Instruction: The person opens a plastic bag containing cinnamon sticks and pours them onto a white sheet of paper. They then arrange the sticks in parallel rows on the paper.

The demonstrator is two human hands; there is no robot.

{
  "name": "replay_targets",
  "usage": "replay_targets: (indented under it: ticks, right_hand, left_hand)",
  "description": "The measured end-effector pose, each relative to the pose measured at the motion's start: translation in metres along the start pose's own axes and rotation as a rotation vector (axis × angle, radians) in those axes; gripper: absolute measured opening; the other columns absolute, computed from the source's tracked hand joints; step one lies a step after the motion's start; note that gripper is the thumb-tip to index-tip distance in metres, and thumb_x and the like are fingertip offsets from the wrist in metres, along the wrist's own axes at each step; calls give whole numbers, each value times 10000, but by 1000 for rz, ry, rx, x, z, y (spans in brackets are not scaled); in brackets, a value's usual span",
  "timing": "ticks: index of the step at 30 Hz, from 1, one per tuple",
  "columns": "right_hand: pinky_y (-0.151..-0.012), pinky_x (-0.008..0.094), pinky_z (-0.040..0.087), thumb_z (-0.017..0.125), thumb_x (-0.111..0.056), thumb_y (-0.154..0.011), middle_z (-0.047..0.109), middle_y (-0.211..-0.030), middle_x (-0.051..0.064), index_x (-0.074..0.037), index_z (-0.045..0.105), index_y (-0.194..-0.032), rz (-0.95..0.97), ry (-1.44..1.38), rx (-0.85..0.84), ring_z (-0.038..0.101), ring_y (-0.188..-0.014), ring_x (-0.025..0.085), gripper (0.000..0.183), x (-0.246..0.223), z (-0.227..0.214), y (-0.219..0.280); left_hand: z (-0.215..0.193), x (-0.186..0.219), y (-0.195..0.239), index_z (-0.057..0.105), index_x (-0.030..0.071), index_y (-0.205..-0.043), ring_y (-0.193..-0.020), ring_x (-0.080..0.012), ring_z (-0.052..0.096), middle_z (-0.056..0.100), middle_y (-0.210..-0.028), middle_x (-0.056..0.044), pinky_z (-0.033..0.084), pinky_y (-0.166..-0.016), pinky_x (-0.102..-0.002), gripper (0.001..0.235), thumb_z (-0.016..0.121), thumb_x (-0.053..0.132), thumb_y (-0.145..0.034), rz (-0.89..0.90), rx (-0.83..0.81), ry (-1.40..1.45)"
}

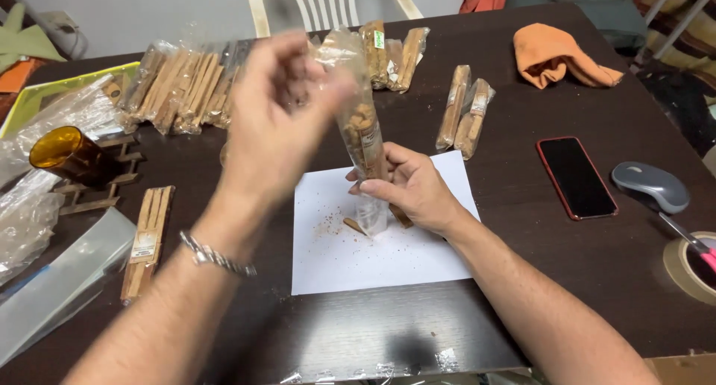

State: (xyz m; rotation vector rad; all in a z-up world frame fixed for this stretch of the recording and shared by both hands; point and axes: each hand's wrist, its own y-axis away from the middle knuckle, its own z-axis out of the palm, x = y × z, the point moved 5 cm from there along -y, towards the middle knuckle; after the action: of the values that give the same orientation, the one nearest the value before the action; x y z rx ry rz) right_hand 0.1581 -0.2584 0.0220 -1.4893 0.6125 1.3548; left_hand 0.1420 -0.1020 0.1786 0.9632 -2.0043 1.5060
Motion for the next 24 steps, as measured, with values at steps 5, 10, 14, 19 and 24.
replay_targets:
  ticks: [5,10,14,19,24]
  right_hand:
    - [-910,360,661,824,-99,-812,758,-1087,153,14,637,-1242,-10,4,58,786,-950,272,482,-1,-4,4]
    - [-906,311,606,728,-295,-929,745,-1128,122,-2,665,-1210,-96,31,60,731,-1023,198,410,-2,-18,4]
    - [-876,364,644,694,-436,-926,721,-1178,84,-22,648,-1273,-15,-35,68,731,-1035,188,542,-4,-19,2]
    - [-888,321,602,679,-344,-975,721,-1105,83,2,667,-1244,-88,-24,47,701,-983,169,438,-27,-20,-12]
    - [-723,360,655,716,-280,-915,771,-1011,92,-48,751,-1142,-33,-1,141,729,-871,205,326,-72,-21,-24]
  left_hand:
    - [14,-30,27,736,86,-816,-707,-80,504,578,-780,22,428,-614,-232,128,795,127,-923,-169,10,-8]
    - [12,-33,21,703,73,-798,-707,-92,613,651,-770,-8,566,-634,-226,140,776,88,-917,-218,44,106]
    - [22,-32,26,684,41,-775,-697,-112,653,698,-779,-52,602,-610,-233,146,732,27,-913,-217,26,194]
    - [32,-30,24,667,97,-787,-730,-64,618,686,-775,4,538,-684,-207,154,748,39,-905,-176,-35,115]
    - [26,-16,17,712,62,-863,-800,-95,566,583,-905,-9,494,-700,-213,98,761,111,-932,-81,-22,-7]
